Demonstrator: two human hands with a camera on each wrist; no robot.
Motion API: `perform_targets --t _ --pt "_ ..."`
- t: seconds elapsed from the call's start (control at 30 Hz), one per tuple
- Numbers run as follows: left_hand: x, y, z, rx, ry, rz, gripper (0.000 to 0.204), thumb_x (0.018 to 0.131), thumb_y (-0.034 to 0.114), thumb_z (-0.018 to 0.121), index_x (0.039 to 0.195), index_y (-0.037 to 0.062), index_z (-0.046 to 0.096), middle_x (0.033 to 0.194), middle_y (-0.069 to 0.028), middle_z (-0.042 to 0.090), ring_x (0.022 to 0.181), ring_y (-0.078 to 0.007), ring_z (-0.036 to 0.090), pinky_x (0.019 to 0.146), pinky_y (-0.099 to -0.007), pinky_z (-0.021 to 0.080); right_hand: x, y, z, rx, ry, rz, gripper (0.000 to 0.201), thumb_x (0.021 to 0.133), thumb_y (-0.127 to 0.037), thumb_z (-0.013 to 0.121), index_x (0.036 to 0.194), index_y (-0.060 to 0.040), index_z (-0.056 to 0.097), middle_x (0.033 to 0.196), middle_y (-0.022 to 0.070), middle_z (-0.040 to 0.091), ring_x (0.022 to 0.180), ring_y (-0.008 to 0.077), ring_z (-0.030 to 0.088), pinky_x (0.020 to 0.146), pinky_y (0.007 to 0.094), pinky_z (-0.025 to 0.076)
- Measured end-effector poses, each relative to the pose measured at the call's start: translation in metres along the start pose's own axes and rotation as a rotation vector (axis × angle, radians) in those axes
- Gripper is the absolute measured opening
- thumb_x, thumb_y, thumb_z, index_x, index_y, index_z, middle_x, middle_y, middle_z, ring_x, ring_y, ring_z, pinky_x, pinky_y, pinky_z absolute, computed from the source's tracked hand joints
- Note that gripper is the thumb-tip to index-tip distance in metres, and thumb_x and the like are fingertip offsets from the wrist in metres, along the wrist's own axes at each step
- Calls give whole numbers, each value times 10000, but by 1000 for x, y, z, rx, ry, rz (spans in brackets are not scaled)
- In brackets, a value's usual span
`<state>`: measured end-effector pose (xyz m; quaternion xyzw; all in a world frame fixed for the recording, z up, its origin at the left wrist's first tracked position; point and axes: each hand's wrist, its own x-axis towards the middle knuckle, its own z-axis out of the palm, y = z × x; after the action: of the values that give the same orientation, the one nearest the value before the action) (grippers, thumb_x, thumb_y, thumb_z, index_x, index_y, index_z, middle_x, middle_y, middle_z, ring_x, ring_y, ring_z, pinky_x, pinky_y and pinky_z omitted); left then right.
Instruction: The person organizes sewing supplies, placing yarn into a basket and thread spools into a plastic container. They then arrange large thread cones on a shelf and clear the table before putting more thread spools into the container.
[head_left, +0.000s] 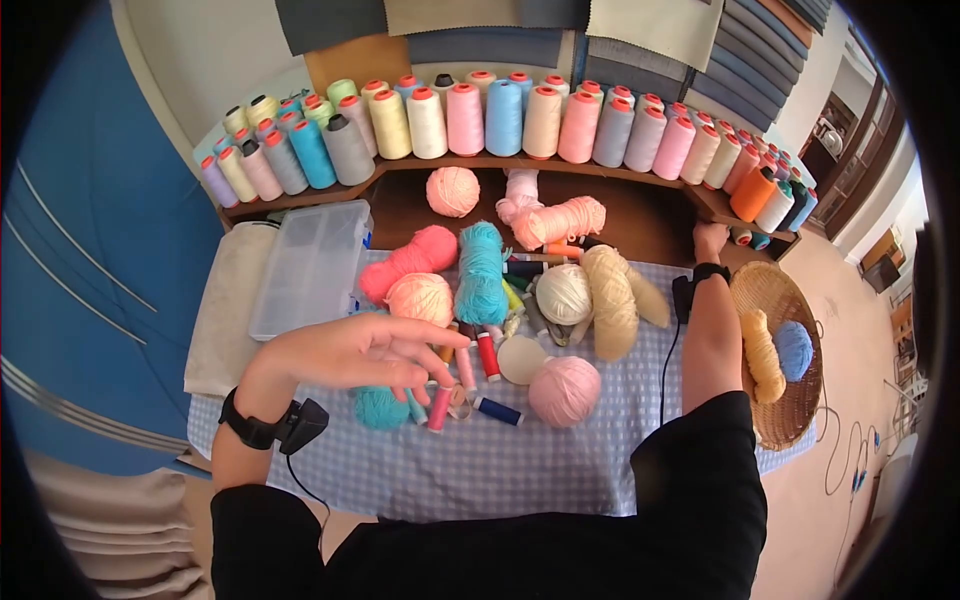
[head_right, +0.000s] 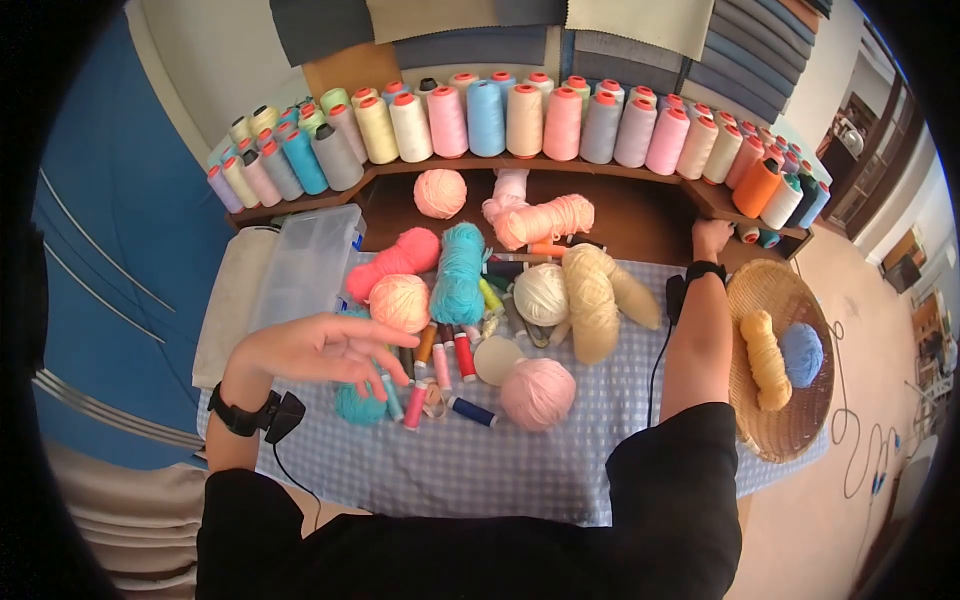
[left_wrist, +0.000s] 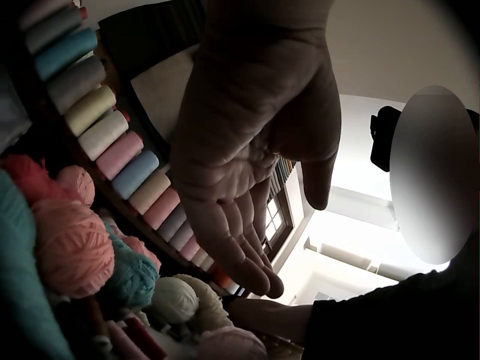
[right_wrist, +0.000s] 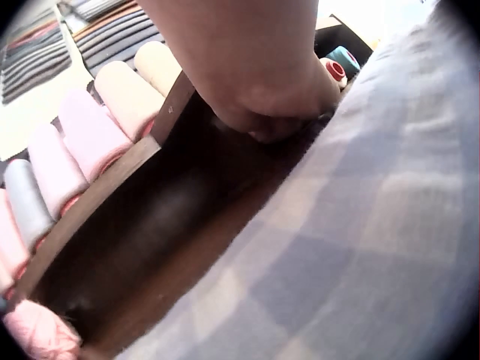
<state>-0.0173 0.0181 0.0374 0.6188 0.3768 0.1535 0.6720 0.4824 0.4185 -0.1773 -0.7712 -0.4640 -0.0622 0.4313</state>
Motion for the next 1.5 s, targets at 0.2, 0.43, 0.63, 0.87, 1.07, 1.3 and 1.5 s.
perform_targets --t 0.2,0.43,0.63,0.87,1.07,1.3,1.5 --pt "-9 -5 -1 10 28 23 491 926 102 487 1384 47 320 1165 -131 573 935 -189 618 789 -297 504 -5 -9 -9 162 65 74 506 704 -223 670 1112 32 517 1090 259 560 1065 432 497 924 449 402" --pt "-17 -11 1 10 54 11 491 926 110 495 1382 51 323 1166 -120 573 946 -187 615 794 -297 502 -12 -5 -15 313 103 167 531 716 -221 646 1199 -70 485 1089 243 588 1075 398 527 911 423 418" --pt "-13 -18 -1 -5 38 45 489 926 96 498 1383 66 329 1169 -118 572 950 -190 615 797 -295 501 -9 3 -18 274 47 212 539 719 -262 661 1167 -18 489 1092 250 583 1065 393 536 910 414 418" --pt "-17 -19 1 -9 30 54 491 926 137 507 1380 67 335 1162 -109 582 938 -174 606 790 -292 496 -21 2 -27 354 32 293 538 728 -286 665 1168 -27 495 1164 231 551 1112 369 514 925 407 413" --pt "-25 -13 7 27 28 90 499 925 192 520 1374 65 344 1152 -94 595 917 -153 598 769 -284 489 -23 3 -26 195 90 257 594 687 -240 686 1173 32 477 1131 268 548 1095 391 516 948 413 406" --pt "-30 -12 16 53 3 115 487 921 175 518 1365 57 355 1168 -92 583 931 -147 598 785 -281 489 -55 -36 -68 231 211 135 605 624 -324 706 1046 74 535 1036 272 545 977 415 529 895 448 418" --pt "-23 -8 24 10 -31 91 481 914 137 520 1360 49 360 1162 -94 575 937 -157 600 807 -286 486 -85 -70 -92 183 471 -24 569 613 -458 747 841 28 558 813 191 583 841 376 558 747 461 445"
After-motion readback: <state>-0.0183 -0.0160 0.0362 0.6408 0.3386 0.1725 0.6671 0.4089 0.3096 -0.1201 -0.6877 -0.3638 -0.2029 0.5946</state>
